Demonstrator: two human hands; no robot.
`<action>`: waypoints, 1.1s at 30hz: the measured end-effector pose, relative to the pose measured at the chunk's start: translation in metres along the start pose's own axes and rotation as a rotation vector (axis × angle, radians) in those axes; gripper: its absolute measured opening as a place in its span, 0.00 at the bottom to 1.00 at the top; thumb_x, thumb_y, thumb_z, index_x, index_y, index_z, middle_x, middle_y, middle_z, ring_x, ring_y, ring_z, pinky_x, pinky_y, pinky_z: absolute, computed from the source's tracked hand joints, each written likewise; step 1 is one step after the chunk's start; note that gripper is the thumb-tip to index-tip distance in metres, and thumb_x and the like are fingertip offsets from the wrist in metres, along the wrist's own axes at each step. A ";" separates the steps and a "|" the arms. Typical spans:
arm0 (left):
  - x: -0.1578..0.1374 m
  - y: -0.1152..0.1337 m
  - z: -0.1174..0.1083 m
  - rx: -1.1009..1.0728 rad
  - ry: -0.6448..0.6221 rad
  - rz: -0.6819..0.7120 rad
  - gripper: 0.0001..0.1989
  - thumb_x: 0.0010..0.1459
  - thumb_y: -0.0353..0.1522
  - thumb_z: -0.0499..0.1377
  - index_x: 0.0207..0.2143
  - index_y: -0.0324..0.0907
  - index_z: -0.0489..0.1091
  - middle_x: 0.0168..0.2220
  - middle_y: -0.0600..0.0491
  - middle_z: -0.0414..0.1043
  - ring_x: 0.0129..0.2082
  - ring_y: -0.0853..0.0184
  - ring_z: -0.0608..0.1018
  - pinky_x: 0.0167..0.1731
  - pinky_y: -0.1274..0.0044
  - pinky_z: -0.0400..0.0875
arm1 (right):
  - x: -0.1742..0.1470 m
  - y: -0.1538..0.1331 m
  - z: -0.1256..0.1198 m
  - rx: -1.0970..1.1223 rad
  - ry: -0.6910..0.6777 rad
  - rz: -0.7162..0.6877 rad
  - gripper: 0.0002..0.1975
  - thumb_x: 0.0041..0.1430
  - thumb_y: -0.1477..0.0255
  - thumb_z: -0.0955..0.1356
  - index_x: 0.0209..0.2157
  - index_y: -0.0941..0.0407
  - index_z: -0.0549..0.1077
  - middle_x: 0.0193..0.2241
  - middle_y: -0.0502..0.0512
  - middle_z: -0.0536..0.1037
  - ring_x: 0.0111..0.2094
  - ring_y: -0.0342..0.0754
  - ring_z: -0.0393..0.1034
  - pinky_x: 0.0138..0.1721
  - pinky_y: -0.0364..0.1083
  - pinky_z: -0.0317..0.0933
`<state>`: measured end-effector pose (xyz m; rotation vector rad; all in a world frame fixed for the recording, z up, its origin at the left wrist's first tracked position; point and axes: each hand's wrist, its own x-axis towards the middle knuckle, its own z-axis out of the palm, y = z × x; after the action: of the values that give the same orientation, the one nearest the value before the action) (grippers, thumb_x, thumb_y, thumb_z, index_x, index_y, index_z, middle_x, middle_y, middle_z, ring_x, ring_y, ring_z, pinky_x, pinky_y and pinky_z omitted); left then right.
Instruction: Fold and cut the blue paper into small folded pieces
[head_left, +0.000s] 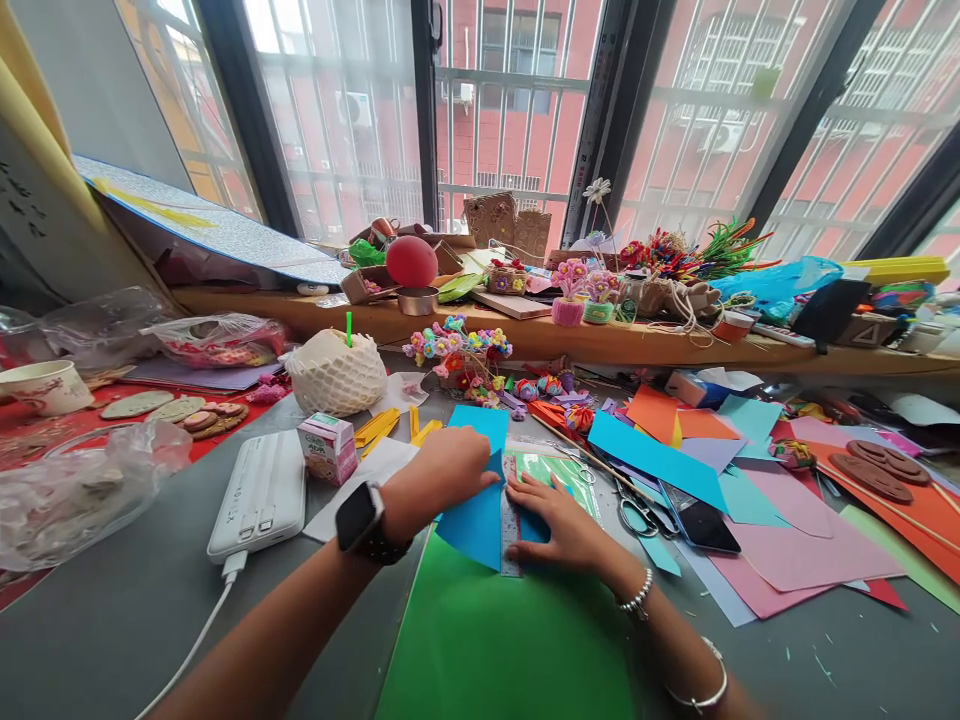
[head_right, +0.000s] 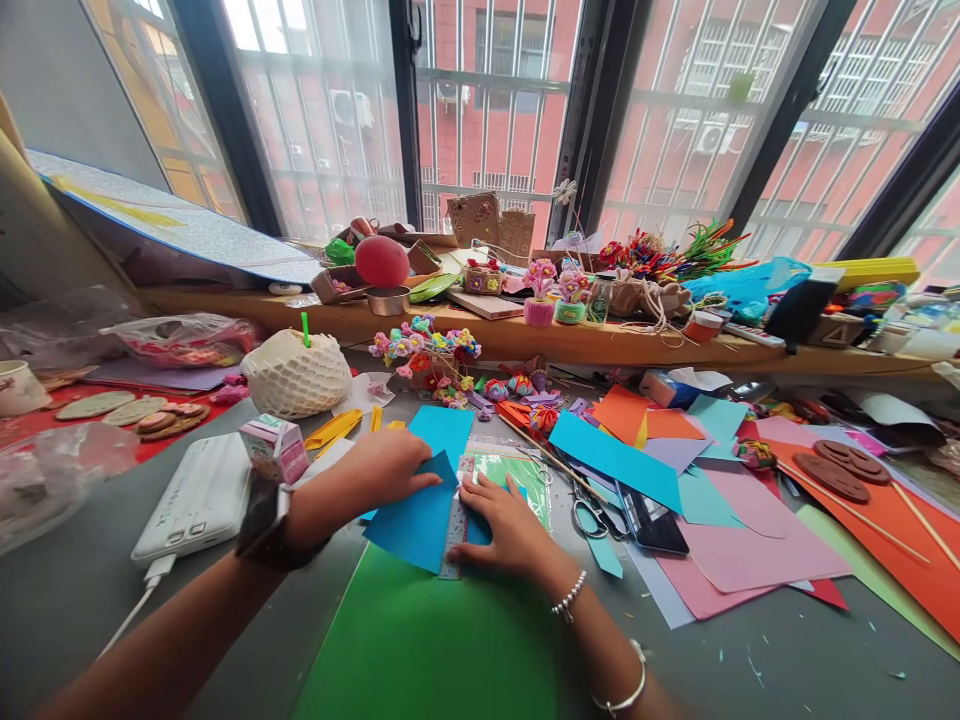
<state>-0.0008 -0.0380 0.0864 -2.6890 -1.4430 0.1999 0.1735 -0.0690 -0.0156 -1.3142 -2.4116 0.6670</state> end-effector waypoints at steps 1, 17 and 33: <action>-0.005 -0.003 0.002 -0.007 -0.030 -0.042 0.15 0.51 0.39 0.53 0.29 0.37 0.72 0.30 0.42 0.73 0.32 0.55 0.75 0.26 0.73 0.64 | 0.000 -0.001 -0.001 0.001 0.001 0.000 0.39 0.44 0.52 0.65 0.55 0.57 0.56 0.57 0.59 0.53 0.57 0.59 0.43 0.56 0.61 0.31; -0.042 0.042 0.046 -0.074 0.205 -0.223 0.15 0.57 0.27 0.45 0.33 0.44 0.71 0.30 0.50 0.74 0.29 0.63 0.75 0.25 0.78 0.63 | 0.000 -0.002 0.000 0.023 0.021 0.019 0.32 0.44 0.55 0.66 0.50 0.55 0.63 0.56 0.56 0.54 0.57 0.58 0.44 0.56 0.61 0.31; -0.043 0.038 0.057 -0.107 0.491 -0.201 0.11 0.56 0.29 0.50 0.34 0.44 0.72 0.30 0.51 0.75 0.26 0.66 0.75 0.22 0.80 0.63 | 0.000 0.000 0.003 0.038 0.015 0.045 0.36 0.44 0.54 0.66 0.53 0.58 0.60 0.54 0.61 0.58 0.57 0.59 0.44 0.56 0.61 0.30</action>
<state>-0.0017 -0.0944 0.0277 -2.3963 -1.5680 -0.5252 0.1718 -0.0694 -0.0184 -1.3571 -2.3522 0.7093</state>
